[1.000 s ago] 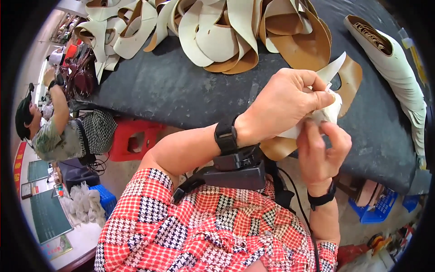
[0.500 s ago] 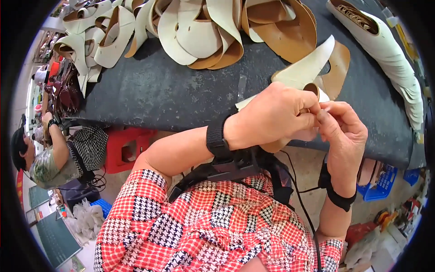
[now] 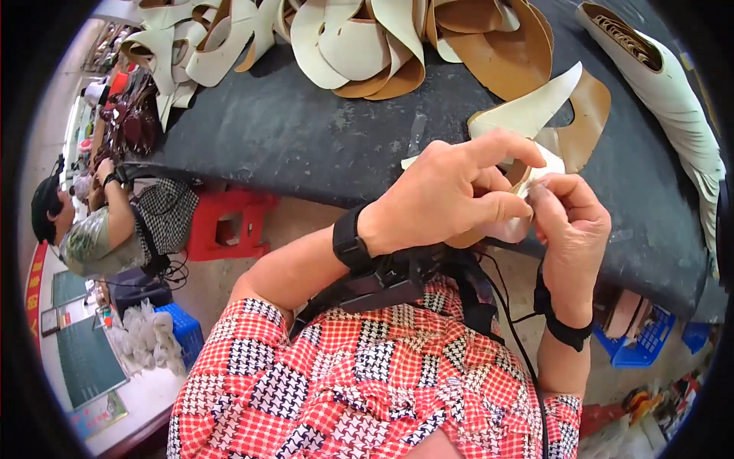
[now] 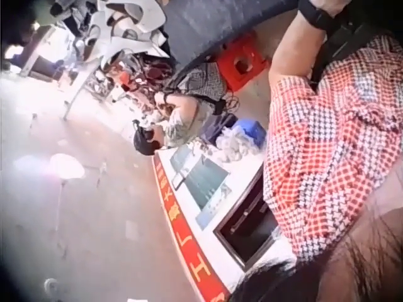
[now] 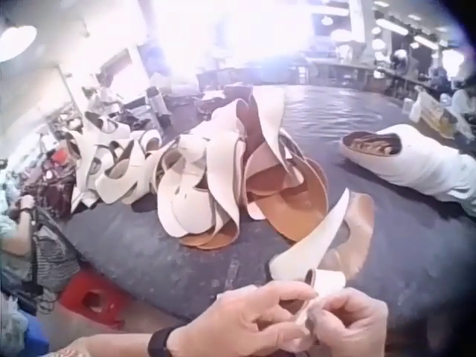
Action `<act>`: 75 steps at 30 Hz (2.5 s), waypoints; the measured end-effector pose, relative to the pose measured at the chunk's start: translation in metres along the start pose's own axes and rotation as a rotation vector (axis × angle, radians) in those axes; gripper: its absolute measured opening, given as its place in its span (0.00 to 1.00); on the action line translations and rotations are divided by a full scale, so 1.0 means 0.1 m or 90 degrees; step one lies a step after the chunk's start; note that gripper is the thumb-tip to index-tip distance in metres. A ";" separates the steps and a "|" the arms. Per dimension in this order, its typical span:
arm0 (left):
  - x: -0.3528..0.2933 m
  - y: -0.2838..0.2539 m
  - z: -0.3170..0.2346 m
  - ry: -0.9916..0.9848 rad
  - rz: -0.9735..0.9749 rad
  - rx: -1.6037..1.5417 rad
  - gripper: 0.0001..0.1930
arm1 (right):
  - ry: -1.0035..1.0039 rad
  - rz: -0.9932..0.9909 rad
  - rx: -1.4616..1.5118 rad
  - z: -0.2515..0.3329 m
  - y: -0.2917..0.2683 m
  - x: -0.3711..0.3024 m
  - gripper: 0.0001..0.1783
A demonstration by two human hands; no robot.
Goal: The person is assembling and inspecting shoe upper components in a factory setting.
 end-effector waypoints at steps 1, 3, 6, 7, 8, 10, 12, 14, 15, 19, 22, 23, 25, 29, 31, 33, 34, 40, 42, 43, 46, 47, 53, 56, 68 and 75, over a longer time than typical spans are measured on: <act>-0.02 0.02 -0.01 0.008 -0.004 -0.015 0.20 | -0.012 0.019 -0.011 0.00 0.01 0.02 0.00; -0.04 0.08 0.00 -0.082 -0.018 -0.074 0.20 | -0.003 0.044 -0.008 -0.04 0.00 0.04 0.01; -0.10 0.17 0.04 -0.160 -0.042 -0.102 0.22 | -0.005 0.113 -0.013 -0.11 -0.01 0.08 0.01; -0.12 0.19 0.04 -0.149 -0.049 -0.068 0.23 | -0.001 0.123 -0.010 -0.12 -0.03 0.11 0.01; -0.14 0.20 0.02 -0.111 -0.040 0.003 0.25 | -0.018 0.133 -0.050 -0.12 -0.06 0.14 0.01; -0.18 0.28 -0.02 -0.088 -0.069 0.040 0.25 | -0.037 0.130 -0.105 -0.17 -0.12 0.23 0.01; -0.21 0.31 -0.07 -0.062 -0.098 0.079 0.25 | -0.090 0.086 -0.217 -0.18 -0.42 0.38 0.01; -0.22 0.28 -0.08 -0.116 -0.130 -0.037 0.27 | -0.126 0.004 -0.270 -0.12 -0.62 0.49 0.01; -0.24 0.30 -0.08 -0.140 -0.145 -0.101 0.28 | -0.113 -0.038 -0.244 -0.07 -0.70 0.47 0.03; -0.11 0.41 -0.10 -0.060 -0.126 -0.058 0.29 | -0.419 0.289 -0.314 0.13 -0.14 0.22 0.05; -0.10 0.38 -0.10 -0.135 -0.137 -0.083 0.27 | -0.254 0.177 -0.292 0.02 -0.34 0.54 0.02; -0.11 0.37 -0.10 -0.136 -0.145 -0.164 0.26 | -0.243 0.095 -0.272 0.03 -0.43 0.60 0.01; -0.03 0.33 -0.06 -0.132 -0.195 -0.343 0.20 | -0.225 0.079 -0.232 0.15 -0.53 0.51 0.01; 0.07 0.30 -0.10 -0.127 -0.227 -0.513 0.12 | -0.116 0.164 -0.142 -0.01 -0.58 0.19 0.07; 0.10 0.32 -0.12 -0.140 -0.212 -0.569 0.10 | -0.098 0.203 -0.113 -0.08 -0.55 0.23 0.16; 0.16 0.33 -0.14 -0.162 -0.184 -0.559 0.12 | 0.093 0.166 0.286 -0.11 -0.45 0.24 0.22; 0.16 0.32 -0.17 -0.159 -0.170 -0.560 0.12 | 0.101 0.176 0.253 -0.08 -0.42 0.24 0.25; 0.12 0.09 -0.29 -0.032 -0.033 -0.222 0.30 | 0.124 0.168 0.376 0.00 -0.21 0.14 0.27; 0.14 0.06 -0.27 -0.014 -0.024 -0.208 0.31 | 0.131 0.145 0.453 -0.03 -0.16 0.10 0.29; 0.15 0.04 -0.24 -0.004 -0.025 -0.198 0.31 | 0.120 0.138 0.450 -0.03 -0.16 0.11 0.29; 0.18 0.00 -0.28 0.049 0.029 -0.166 0.33 | 0.294 0.137 0.670 -0.06 -0.20 0.13 0.32; 0.18 -0.01 -0.32 0.050 0.048 -0.151 0.32 | 0.282 0.130 0.667 -0.09 -0.21 0.09 0.32; 0.24 -0.06 -1.12 0.021 0.096 -0.190 0.15 | 0.072 0.062 0.368 0.46 -0.43 0.27 0.18; 0.39 -0.11 -1.46 0.384 0.134 0.055 0.28 | -0.166 0.270 0.414 1.42 -0.72 0.53 0.15; -0.80 -0.68 -1.19 0.553 -0.504 -0.049 0.03 | -0.211 0.357 0.575 0.74 -1.53 3.62 0.20; -2.29 -0.87 -0.77 0.515 -0.675 0.042 0.04 | 0.049 0.014 0.566 -0.52 -1.27 3.55 0.21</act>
Point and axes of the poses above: each hand's wrist, its own x-axis towards the middle knuckle, its own y-axis out of the palm, z = x × y, the point moved 3 cm from there along x, towards the middle knuckle, and after that the axes turned 5 degrees about -y, right-handed, at the moved point
